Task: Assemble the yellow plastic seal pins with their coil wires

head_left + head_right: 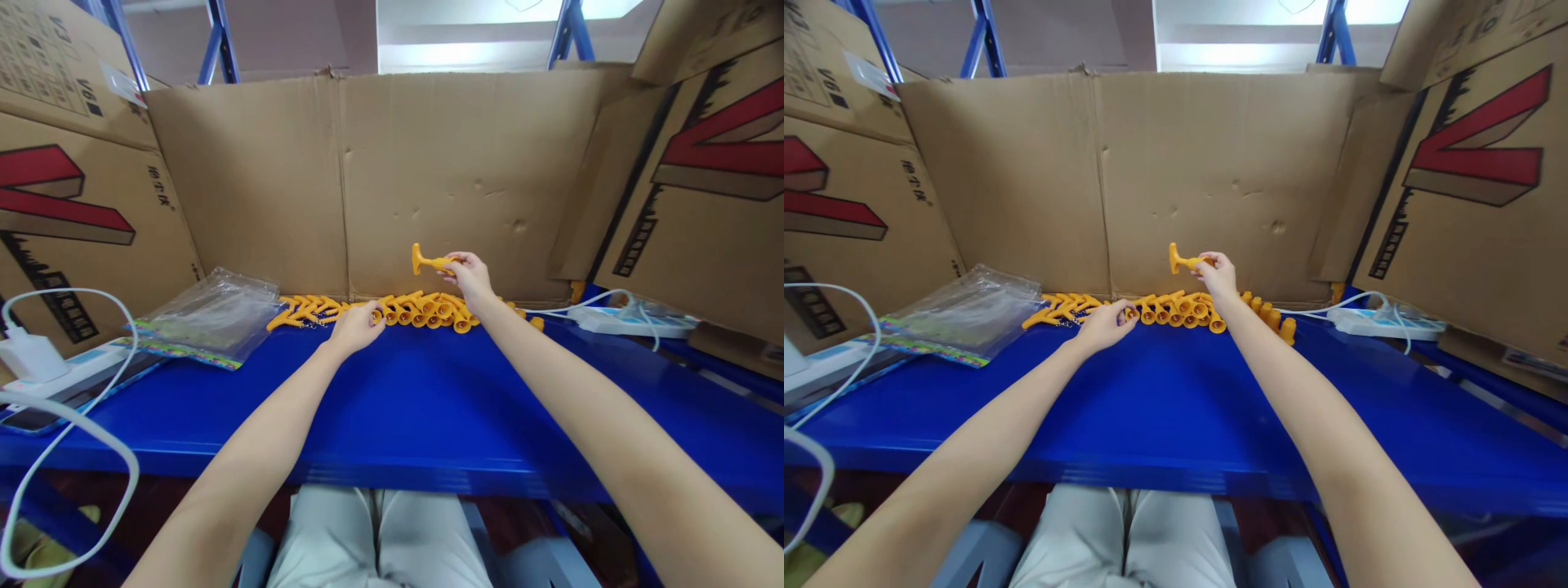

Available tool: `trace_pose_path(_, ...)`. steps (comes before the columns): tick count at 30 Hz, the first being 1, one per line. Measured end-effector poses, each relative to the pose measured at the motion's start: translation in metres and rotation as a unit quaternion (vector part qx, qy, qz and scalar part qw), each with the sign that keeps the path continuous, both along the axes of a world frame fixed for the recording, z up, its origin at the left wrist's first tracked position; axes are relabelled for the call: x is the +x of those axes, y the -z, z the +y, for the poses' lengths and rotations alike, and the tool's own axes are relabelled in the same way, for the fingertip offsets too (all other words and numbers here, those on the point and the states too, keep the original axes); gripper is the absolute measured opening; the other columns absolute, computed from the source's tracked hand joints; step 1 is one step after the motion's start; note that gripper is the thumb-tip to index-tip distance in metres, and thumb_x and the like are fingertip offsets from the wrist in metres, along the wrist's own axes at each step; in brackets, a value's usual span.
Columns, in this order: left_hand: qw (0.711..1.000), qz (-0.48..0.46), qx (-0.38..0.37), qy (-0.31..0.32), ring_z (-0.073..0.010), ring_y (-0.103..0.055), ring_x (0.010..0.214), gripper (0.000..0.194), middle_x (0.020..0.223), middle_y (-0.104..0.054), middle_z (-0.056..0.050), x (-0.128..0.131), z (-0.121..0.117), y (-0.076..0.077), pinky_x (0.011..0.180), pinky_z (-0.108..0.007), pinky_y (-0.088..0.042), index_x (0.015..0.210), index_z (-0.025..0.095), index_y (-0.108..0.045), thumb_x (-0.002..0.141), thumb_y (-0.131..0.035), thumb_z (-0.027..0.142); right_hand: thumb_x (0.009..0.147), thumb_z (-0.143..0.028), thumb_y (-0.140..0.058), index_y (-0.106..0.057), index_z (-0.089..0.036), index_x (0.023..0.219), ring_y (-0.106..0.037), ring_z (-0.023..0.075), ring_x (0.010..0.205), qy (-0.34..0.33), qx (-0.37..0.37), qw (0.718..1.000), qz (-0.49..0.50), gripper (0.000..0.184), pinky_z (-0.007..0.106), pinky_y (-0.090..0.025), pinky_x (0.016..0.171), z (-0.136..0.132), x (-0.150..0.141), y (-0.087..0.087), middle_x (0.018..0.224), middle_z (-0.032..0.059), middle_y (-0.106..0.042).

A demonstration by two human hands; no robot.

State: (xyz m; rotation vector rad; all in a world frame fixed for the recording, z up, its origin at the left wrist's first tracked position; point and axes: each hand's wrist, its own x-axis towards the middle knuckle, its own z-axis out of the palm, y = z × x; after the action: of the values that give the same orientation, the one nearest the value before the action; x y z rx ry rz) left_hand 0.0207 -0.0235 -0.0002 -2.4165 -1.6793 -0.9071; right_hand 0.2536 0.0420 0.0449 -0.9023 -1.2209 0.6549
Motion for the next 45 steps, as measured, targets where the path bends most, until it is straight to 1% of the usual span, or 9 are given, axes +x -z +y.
trace_pose_path(4, 0.999, 0.018, -0.028, -0.011, -0.0169, -0.061, 0.069, 0.026, 0.076, -0.069, -0.003, -0.004, 0.005, 0.004, 0.065, -0.026, -0.043, 0.099, 0.02, -0.069, 0.083, -0.052, 0.032, 0.075, -0.022, -0.055, -0.056, -0.019, 0.099, -0.06, 0.0231, 0.101, 0.105, 0.096, 0.969, -0.2, 0.025, 0.041, -0.049, 0.088, 0.02, -0.003, 0.028, 0.105, 0.0084, -0.065)
trace_pose_path(9, 0.998, 0.028, -0.049, -0.012, -0.0163, -0.06, 0.068, 0.028, 0.079, -0.07, -0.004, -0.007, 0.006, 0.004, 0.063, -0.026, -0.042, 0.099, 0.019, -0.07, 0.082, -0.051, 0.03, 0.08, -0.009, -0.041, -0.054, -0.019, 0.123, -0.052, 0.0256, 0.12, 0.111, 0.164, 0.866, -0.46, 0.046, 0.045, -0.043, 0.099, 0.016, -0.007, 0.054, 0.133, 0.0132, -0.054)
trace_pose_path(12, 0.998, 0.028, -0.05, -0.012, -0.0164, -0.06, 0.069, 0.028, 0.079, -0.07, -0.004, -0.006, 0.005, 0.003, 0.063, -0.026, -0.042, 0.098, 0.018, -0.07, 0.082, -0.051, 0.03, 0.078, -0.004, -0.038, -0.053, -0.018, 0.128, -0.053, 0.0273, 0.119, 0.121, 0.147, 0.8, -0.57, 0.053, 0.047, -0.042, 0.1, 0.007, -0.008, 0.057, 0.141, 0.0125, -0.049)
trace_pose_path(16, 0.998, 0.035, -0.048, -0.003, -0.0161, -0.059, 0.066, 0.026, 0.076, -0.07, -0.004, -0.004, 0.006, 0.004, 0.061, -0.026, -0.041, 0.094, 0.018, -0.07, 0.081, -0.051, 0.028, 0.081, -0.008, -0.04, -0.056, -0.012, 0.124, -0.057, 0.0303, 0.109, 0.166, 0.096, 0.763, -0.618, 0.046, 0.045, -0.045, 0.095, -0.002, -0.007, 0.057, 0.141, 0.0159, -0.049)
trace_pose_path(20, 0.998, 0.038, -0.051, 0.011, -0.0156, -0.059, 0.063, 0.023, 0.072, -0.069, -0.003, -0.004, 0.007, 0.005, 0.059, -0.025, -0.04, 0.09, 0.018, -0.07, 0.079, -0.051, 0.027, 0.082, -0.01, -0.042, -0.058, -0.015, 0.12, -0.059, 0.0286, 0.102, 0.165, 0.082, 0.764, -0.618, 0.042, 0.044, -0.047, 0.091, 0.0, -0.003, 0.061, 0.131, 0.0142, -0.056)
trace_pose_path(25, 0.997, 0.041, -0.062, 0.015, -0.0161, -0.059, 0.063, 0.024, 0.072, -0.068, -0.004, -0.004, 0.006, 0.005, 0.06, -0.026, -0.04, 0.088, 0.017, -0.071, 0.079, -0.051, 0.027, 0.078, -0.006, -0.04, -0.059, -0.014, 0.117, -0.055, 0.0268, 0.11, 0.152, 0.13, 0.794, -0.573, 0.044, 0.042, -0.044, 0.097, 0.011, 0.002, 0.064, 0.125, 0.0149, -0.058)
trace_pose_path(34, 0.996, 0.044, -0.063, 0.04, -0.0149, -0.057, 0.061, 0.024, 0.068, -0.066, -0.003, -0.005, 0.01, 0.007, 0.062, -0.026, -0.042, 0.085, 0.016, -0.071, 0.079, -0.05, 0.027, 0.075, -0.003, -0.039, -0.057, -0.013, 0.119, -0.047, 0.0303, 0.118, 0.232, 0.145, 0.838, -0.471, 0.049, 0.05, -0.04, 0.101, 0.015, 0.036, 0.065, 0.133, 0.0174, -0.05)
trace_pose_path(41, 0.996, 0.05, -0.064, 0.039, -0.0154, -0.057, 0.062, 0.024, 0.067, -0.066, -0.003, -0.005, 0.01, 0.007, 0.063, -0.026, -0.043, 0.084, 0.016, -0.072, 0.079, -0.05, 0.027, 0.07, -0.007, -0.05, -0.067, -0.017, 0.104, -0.054, 0.0249, 0.118, 0.095, 0.048, 0.853, -0.511, 0.039, 0.043, -0.041, 0.105, 0.033, 0.052, 0.084, 0.127, 0.013, -0.056)
trace_pose_path(45, 0.995, 0.05, -0.075, 0.045, -0.015, -0.057, 0.061, 0.025, 0.067, -0.066, -0.003, -0.005, 0.009, 0.006, 0.064, -0.026, -0.043, 0.085, 0.016, -0.072, 0.079, -0.05, 0.027, 0.07, -0.011, -0.052, -0.068, -0.018, 0.109, -0.052, 0.0258, 0.124, 0.069, 0.006, 0.885, -0.461, 0.043, 0.045, -0.038, 0.108, 0.037, 0.049, 0.084, 0.134, 0.0131, -0.055)
